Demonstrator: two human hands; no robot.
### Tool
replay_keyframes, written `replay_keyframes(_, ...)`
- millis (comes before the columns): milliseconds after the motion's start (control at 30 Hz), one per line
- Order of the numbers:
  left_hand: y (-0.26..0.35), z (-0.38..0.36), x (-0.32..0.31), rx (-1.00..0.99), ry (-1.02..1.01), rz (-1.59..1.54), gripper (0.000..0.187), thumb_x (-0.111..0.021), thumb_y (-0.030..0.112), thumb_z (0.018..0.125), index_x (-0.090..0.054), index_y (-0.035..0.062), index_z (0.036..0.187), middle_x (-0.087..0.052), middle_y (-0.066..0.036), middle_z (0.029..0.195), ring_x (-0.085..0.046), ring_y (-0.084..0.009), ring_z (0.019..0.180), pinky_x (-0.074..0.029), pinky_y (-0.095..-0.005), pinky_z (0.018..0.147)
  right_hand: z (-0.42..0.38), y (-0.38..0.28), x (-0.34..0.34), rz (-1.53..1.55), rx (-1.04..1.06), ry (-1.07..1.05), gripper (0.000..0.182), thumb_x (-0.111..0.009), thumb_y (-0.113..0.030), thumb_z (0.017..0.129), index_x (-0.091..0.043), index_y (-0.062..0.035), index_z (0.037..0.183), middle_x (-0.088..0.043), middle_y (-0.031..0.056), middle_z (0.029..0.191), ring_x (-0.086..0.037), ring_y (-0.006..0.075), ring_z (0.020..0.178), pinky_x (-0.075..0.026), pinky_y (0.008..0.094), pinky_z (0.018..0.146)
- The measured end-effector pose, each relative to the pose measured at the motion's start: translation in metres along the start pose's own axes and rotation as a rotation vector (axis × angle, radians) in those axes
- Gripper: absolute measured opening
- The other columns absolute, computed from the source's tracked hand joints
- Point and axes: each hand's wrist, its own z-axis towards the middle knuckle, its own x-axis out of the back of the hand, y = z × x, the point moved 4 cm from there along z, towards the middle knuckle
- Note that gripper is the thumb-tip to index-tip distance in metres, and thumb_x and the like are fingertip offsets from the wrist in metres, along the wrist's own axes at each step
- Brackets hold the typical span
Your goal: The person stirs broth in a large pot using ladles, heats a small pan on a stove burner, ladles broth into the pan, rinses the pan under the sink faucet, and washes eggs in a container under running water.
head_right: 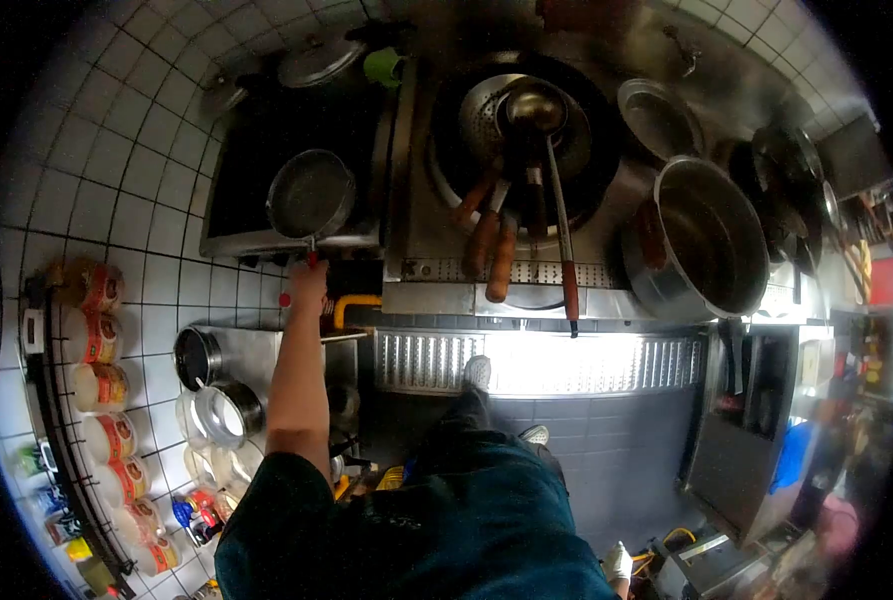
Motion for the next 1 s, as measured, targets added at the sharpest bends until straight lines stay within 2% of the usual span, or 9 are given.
replay_keyframes(67, -0.002, 0.025, -0.009, 0.006, -0.015, 0.030, 0.039, -0.064, 0.034, 0.095, -0.065, -0.0032, 0.086, -0.065, -0.015, 0.068, -0.067, -0.0270, 0.056, -0.050, -0.0406, 0.046, -0.012, 0.000, -0.004, 0.013, -0.015, 0.019, 0.034, -0.063, -0.047, 0.097, -0.065, -0.0126, 0.100, -0.060, 0.0055, 0.080, -0.056, 0.0237, 0.065, -0.043, 0.0381, 0.058)
replay_keyframes(233, 0.060, 0.031, 0.005, 0.291, -0.087, -0.093, 0.047, -0.056, 0.043, 0.099, -0.065, -0.0013, 0.087, -0.065, -0.013, 0.073, -0.064, -0.0237, 0.060, -0.051, -0.0405, 0.052, -0.038, 0.019, -0.001, 0.050, -0.083, 0.050, 0.035, -0.063, -0.047, 0.097, -0.065, -0.0125, 0.104, -0.061, 0.0052, 0.084, -0.057, 0.0241, 0.068, -0.044, 0.0382, 0.060)
replay_keyframes(333, 0.050, 0.055, -0.005, 0.295, -0.044, -0.060, 0.044, -0.056, 0.041, 0.098, -0.064, -0.0005, 0.086, -0.063, -0.013, 0.070, -0.061, -0.0235, 0.055, -0.050, -0.0409, 0.050, -0.047, 0.035, 0.004, 0.100, -0.123, 0.045, 0.036, -0.063, -0.047, 0.097, -0.066, -0.0124, 0.106, -0.062, 0.0051, 0.086, -0.058, 0.0243, 0.070, -0.045, 0.0382, 0.061)
replay_keyframes(433, 0.080, 0.054, 0.000, 0.396, -0.120, -0.034, 0.028, -0.058, 0.030, 0.101, -0.057, 0.0049, 0.089, -0.048, -0.008, 0.059, -0.047, -0.0209, 0.045, -0.039, -0.0401, 0.043, -0.044, 0.062, 0.015, 0.218, -0.196, 0.005, 0.037, -0.063, -0.048, 0.097, -0.066, -0.0124, 0.108, -0.062, 0.0050, 0.088, -0.059, 0.0245, 0.072, -0.045, 0.0382, 0.062)
replay_keyframes(533, 0.066, 0.077, -0.011, 0.371, -0.127, 0.010, 0.036, -0.057, 0.034, 0.095, -0.064, -0.0008, 0.089, -0.062, -0.014, 0.068, -0.060, -0.0248, 0.052, -0.046, -0.0416, 0.048, -0.067, 0.052, 0.007, 0.056, -0.157, 0.088, 0.045, -0.064, -0.050, 0.095, -0.066, -0.0113, 0.118, -0.065, 0.0051, 0.101, -0.061, 0.0242, 0.081, -0.048, 0.0398, 0.069)
replay_keyframes(667, 0.093, 0.074, -0.011, 0.406, -0.132, 0.010, 0.034, -0.061, 0.028, 0.093, -0.063, -0.0046, 0.086, -0.063, -0.018, 0.069, -0.062, -0.0267, 0.053, -0.047, -0.0422, 0.049, -0.091, 0.038, -0.015, -0.023, -0.085, 0.041, 0.051, -0.064, -0.053, 0.094, -0.065, -0.0101, 0.122, -0.066, 0.0067, 0.105, -0.062, 0.0255, 0.082, -0.050, 0.0426, 0.071)
replay_keyframes(700, 0.086, 0.083, -0.017, 0.408, -0.137, -0.009, 0.034, -0.062, 0.028, 0.093, -0.063, -0.0057, 0.087, -0.063, -0.018, 0.069, -0.062, -0.0273, 0.053, -0.047, -0.0425, 0.049, -0.103, 0.033, -0.018, -0.083, -0.074, 0.138, 0.049, -0.065, -0.053, 0.094, -0.066, -0.0090, 0.114, -0.064, 0.0070, 0.093, -0.061, 0.0246, 0.073, -0.049, 0.0398, 0.065)
replay_keyframes(833, 0.075, 0.097, -0.030, 0.392, -0.111, -0.029, 0.046, -0.060, 0.037, 0.101, -0.062, -0.0011, 0.074, -0.058, -0.014, 0.057, -0.059, -0.0248, 0.049, -0.049, -0.0429, 0.048, -0.108, 0.025, -0.029, -0.017, -0.142, 0.159, 0.045, -0.065, -0.052, 0.095, -0.066, -0.0095, 0.111, -0.063, 0.0059, 0.090, -0.061, 0.0224, 0.072, -0.048, 0.0372, 0.062)
replay_keyframes(1000, 0.086, 0.088, -0.031, 0.384, -0.082, -0.025, 0.048, -0.064, 0.040, 0.099, -0.062, -0.0002, 0.073, -0.059, -0.014, 0.058, -0.059, -0.0250, 0.049, -0.050, -0.0435, 0.048, -0.109, 0.021, -0.035, 0.000, -0.130, 0.133, 0.042, -0.064, -0.050, 0.096, -0.065, -0.0102, 0.109, -0.063, 0.0046, 0.089, -0.060, 0.0203, 0.071, -0.046, 0.0348, 0.059)
